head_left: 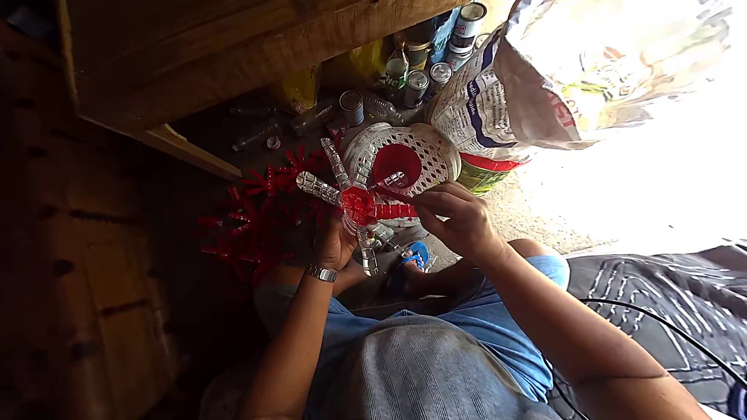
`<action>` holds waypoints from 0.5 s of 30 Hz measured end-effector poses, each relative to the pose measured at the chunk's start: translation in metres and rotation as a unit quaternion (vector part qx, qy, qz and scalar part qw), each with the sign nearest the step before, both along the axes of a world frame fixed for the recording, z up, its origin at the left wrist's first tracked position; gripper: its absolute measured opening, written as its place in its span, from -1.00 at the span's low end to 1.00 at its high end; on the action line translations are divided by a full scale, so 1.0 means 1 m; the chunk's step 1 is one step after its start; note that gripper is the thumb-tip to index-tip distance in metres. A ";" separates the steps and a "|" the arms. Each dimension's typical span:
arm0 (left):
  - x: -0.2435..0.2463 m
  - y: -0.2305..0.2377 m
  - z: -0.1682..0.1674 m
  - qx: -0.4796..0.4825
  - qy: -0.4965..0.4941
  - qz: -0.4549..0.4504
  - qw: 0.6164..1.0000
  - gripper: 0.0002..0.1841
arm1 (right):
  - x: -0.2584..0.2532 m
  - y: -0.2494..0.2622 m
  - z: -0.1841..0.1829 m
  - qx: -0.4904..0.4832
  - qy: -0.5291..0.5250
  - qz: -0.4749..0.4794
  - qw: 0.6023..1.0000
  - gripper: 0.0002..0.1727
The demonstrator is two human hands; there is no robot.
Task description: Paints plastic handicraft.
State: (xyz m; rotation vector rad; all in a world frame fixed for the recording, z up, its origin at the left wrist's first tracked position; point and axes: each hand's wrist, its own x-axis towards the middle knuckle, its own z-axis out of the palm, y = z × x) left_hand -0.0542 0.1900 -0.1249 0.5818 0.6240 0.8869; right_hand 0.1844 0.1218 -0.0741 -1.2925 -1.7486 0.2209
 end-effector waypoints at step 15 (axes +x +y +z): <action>-0.003 -0.002 0.000 -0.009 0.023 0.007 1.000 -0.62 | -0.003 0.001 0.002 0.005 -0.005 -0.011 1.000 -0.86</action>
